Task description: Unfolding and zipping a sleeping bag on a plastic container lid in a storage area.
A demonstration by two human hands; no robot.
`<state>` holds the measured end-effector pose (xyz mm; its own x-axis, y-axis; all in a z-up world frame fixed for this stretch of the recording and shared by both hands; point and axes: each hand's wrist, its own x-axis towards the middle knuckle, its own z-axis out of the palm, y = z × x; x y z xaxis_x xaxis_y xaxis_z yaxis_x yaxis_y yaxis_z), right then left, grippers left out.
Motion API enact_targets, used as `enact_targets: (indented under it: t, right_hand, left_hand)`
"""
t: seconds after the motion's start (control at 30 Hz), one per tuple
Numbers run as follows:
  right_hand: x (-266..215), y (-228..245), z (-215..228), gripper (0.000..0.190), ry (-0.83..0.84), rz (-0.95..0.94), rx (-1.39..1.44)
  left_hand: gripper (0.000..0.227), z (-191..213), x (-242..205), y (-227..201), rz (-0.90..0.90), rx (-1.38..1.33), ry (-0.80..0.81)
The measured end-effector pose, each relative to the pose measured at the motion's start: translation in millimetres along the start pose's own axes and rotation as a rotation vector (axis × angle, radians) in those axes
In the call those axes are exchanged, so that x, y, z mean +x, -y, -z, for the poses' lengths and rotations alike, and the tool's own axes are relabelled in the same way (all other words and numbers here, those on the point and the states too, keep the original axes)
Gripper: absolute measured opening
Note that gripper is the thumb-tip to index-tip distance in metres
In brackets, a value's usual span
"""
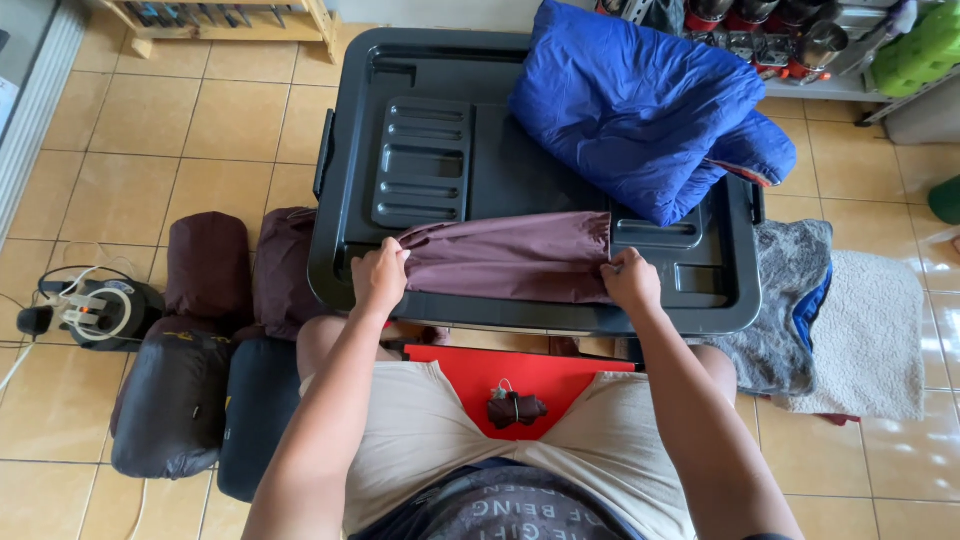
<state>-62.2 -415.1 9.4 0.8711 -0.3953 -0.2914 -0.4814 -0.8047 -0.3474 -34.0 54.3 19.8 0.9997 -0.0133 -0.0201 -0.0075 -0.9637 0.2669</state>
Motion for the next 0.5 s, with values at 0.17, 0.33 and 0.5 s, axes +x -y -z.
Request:
enact_targets:
  t: [0.17, 0.33, 0.5]
  right_hand:
    - [-24.0, 5.2, -3.8, 0.042, -0.402, 0.313, -0.145]
    - [-102.7, 85.4, -9.7, 0.067, -0.680, 0.951, 0.003]
    - [-112.7, 87.7, -22.8, 0.088, 0.036, 0.728, -0.464]
  left_hand:
    - [0.016, 12.2, -16.2, -30.6, -0.169, -0.029, -0.501]
    - [0.055, 21.4, -64.3, -117.4, -0.782, -0.231, -0.455]
    - [0.090, 24.1, -74.4, -129.9, -0.576, 0.023, 0.225]
